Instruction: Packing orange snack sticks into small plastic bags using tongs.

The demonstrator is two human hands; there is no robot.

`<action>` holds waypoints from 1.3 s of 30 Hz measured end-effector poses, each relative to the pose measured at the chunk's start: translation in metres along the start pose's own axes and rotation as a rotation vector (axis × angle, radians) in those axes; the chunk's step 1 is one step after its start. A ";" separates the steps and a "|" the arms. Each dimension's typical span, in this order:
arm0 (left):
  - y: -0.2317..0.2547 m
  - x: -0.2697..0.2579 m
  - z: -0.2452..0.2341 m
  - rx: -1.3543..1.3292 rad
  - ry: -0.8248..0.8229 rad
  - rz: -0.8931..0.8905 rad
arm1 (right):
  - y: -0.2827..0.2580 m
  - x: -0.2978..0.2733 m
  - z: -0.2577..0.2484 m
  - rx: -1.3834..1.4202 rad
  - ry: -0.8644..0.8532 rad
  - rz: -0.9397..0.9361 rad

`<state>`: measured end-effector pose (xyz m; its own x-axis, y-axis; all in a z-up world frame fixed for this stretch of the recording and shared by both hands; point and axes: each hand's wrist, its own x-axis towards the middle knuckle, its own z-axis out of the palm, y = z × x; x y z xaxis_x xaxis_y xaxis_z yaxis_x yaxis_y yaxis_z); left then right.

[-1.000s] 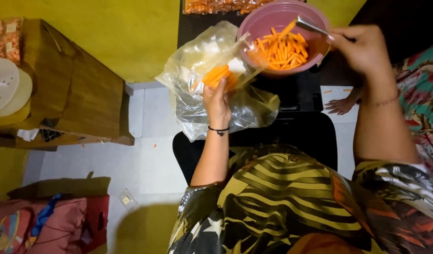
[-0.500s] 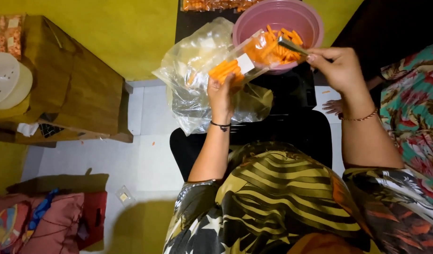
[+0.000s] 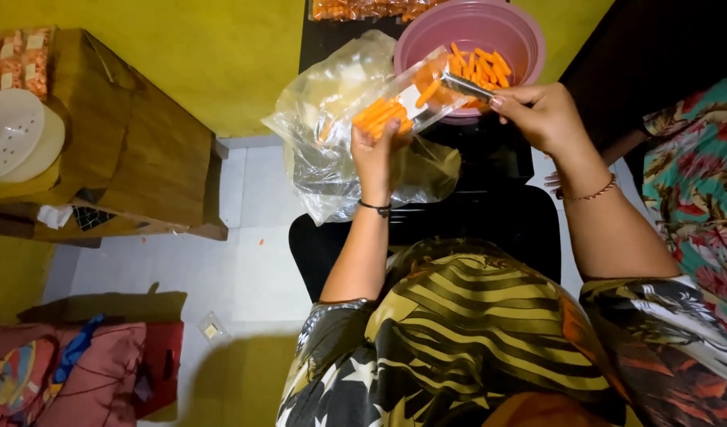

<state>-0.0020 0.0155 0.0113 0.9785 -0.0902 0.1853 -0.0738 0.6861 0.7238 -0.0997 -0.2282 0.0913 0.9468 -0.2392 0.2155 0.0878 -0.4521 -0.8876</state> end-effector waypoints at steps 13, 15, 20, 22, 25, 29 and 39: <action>0.010 0.004 -0.004 0.238 -0.022 -0.021 | -0.019 0.009 -0.022 -0.255 -0.199 0.080; 0.014 0.008 -0.006 0.155 -0.073 -0.158 | -0.029 0.010 -0.034 -0.348 -0.340 -0.005; 0.014 0.011 -0.006 0.154 -0.134 -0.170 | -0.043 0.017 -0.053 -0.587 -0.403 -0.120; 0.012 0.013 -0.005 0.141 -0.158 -0.182 | -0.047 0.017 -0.056 -0.661 -0.415 -0.148; 0.009 0.016 -0.008 0.144 -0.154 -0.210 | -0.050 0.015 -0.054 -0.627 -0.381 -0.301; 0.006 0.015 -0.010 0.140 -0.166 -0.270 | -0.046 0.013 -0.050 -0.482 -0.328 -0.333; -0.003 0.010 0.000 0.184 -0.262 -0.222 | -0.044 0.007 -0.033 -0.576 -0.324 -0.339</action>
<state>0.0076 0.0126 0.0112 0.8941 -0.4194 0.1571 0.0773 0.4902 0.8682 -0.1067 -0.2388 0.1451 0.9483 0.2187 0.2301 0.2996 -0.8563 -0.4208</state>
